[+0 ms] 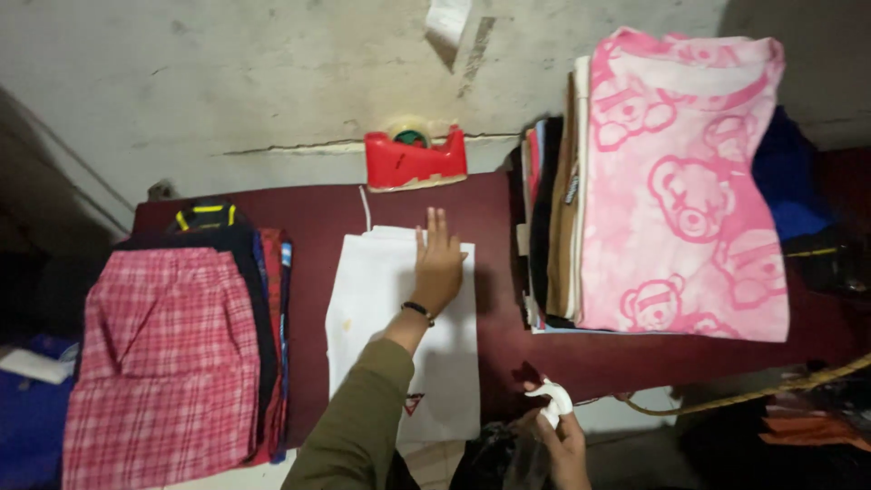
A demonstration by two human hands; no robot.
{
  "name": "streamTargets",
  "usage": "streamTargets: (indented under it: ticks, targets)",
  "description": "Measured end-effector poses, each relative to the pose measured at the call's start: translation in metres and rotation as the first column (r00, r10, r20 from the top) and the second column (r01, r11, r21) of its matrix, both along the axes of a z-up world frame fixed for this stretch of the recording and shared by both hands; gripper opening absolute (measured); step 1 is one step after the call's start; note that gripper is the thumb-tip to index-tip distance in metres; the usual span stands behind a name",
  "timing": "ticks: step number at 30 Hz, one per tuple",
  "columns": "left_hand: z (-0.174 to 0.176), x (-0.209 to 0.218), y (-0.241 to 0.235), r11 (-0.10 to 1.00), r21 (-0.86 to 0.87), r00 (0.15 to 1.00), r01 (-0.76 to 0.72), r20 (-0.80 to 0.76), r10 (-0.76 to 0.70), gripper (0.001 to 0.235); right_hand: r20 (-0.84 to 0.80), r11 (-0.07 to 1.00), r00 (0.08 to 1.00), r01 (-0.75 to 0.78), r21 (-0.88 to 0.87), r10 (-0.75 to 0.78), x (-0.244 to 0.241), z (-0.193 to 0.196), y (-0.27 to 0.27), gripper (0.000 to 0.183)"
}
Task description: The person folds a stack of various clothing items, including a white t-shirt, pink plaid shorts, a blue patterned shirt, a striped shirt, and two soccer jerseys. They use a spray bottle to mist each item before folding it neatly on a table.
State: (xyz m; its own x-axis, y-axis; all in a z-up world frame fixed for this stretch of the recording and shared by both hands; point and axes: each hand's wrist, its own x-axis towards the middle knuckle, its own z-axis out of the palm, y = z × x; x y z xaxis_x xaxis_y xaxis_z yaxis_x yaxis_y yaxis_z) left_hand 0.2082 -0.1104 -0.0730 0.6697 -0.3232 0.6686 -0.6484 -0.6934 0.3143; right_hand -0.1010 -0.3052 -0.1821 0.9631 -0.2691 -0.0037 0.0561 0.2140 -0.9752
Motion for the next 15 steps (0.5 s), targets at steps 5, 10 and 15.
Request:
streamTargets:
  ticks: [5, 10, 15]
  targets:
    - [-0.002, -0.001, 0.011, 0.993, -0.117, 0.997, -0.035, -0.07, 0.027, 0.02, -0.115, 0.972, 0.993, 0.067, 0.225, -0.041, -0.004, 0.003, -0.009, 0.064]
    - [0.015, -0.065, 0.063, 0.862, -0.506, 0.997, 0.008, -0.067, -0.049, 0.009, 0.041, 0.946, 0.995, -0.095, 0.309, 0.086, 0.008, -0.009, -0.013, 0.084]
    - [0.034, -0.089, 0.086, 0.767, -0.635, 0.994, 0.092, 0.018, -0.105, 0.015, 0.145, 0.912, 0.949, -0.311, 0.266, 0.281, 0.056, 0.03, 0.022, 0.089]
